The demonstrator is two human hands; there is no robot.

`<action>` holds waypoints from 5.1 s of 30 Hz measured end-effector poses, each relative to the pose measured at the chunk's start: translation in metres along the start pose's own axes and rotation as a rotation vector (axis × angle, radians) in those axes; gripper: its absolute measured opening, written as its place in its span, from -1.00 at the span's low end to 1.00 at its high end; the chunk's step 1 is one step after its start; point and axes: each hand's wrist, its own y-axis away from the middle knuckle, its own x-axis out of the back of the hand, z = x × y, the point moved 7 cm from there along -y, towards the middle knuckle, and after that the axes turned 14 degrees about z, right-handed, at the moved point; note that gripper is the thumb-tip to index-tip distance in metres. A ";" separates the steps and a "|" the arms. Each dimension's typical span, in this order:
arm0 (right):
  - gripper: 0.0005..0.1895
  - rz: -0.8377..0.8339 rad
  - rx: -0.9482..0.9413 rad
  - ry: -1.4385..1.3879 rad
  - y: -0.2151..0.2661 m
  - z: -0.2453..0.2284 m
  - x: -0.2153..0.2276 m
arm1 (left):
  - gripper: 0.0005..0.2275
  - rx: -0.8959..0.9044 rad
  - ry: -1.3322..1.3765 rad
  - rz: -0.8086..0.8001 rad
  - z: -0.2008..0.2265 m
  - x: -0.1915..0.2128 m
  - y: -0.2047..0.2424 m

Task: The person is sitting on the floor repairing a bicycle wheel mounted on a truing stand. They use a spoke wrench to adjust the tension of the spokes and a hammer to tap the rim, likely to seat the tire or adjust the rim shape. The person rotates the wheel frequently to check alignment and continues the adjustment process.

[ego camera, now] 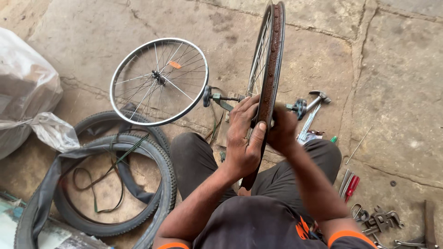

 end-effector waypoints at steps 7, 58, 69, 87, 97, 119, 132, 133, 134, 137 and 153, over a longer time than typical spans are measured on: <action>-0.72 -0.426 -0.331 -0.474 0.015 0.027 -0.012 | -0.66 -0.023 -0.069 -0.017 -0.001 0.005 0.003; -0.78 0.456 0.191 -0.134 -0.023 -0.047 0.008 | -0.64 0.033 -0.007 -0.041 -0.004 -0.002 -0.001; -0.81 -0.353 -0.251 -0.690 -0.029 -0.010 0.025 | -0.65 0.005 -0.021 -0.045 -0.002 -0.001 -0.005; -0.48 -0.535 -0.417 -1.135 -0.024 -0.003 -0.008 | -0.66 -0.056 -0.071 -0.012 0.006 0.004 0.003; -0.75 0.382 0.230 -0.329 -0.015 -0.037 0.002 | -0.64 0.036 -0.024 -0.022 -0.005 -0.002 0.002; -0.88 0.159 0.028 0.004 0.002 -0.008 -0.017 | -0.64 0.060 0.001 -0.013 -0.003 0.001 -0.001; -0.56 -0.488 -0.429 -0.909 -0.029 0.004 -0.005 | -0.67 0.010 -0.039 -0.034 -0.005 0.003 0.002; -0.58 -0.345 -0.256 -0.728 -0.029 -0.003 0.001 | -0.66 0.005 -0.040 -0.036 -0.004 0.003 0.004; -0.60 -0.207 -0.069 -0.544 -0.034 -0.012 0.005 | -0.65 -0.013 -0.039 -0.031 -0.004 0.001 0.001; -0.70 0.435 0.341 0.039 -0.022 -0.059 0.016 | -0.66 0.000 -0.024 -0.019 -0.008 -0.002 -0.001; -0.57 -0.144 -0.096 -0.612 -0.027 -0.018 0.007 | -0.66 0.010 -0.004 0.018 0.001 0.002 0.004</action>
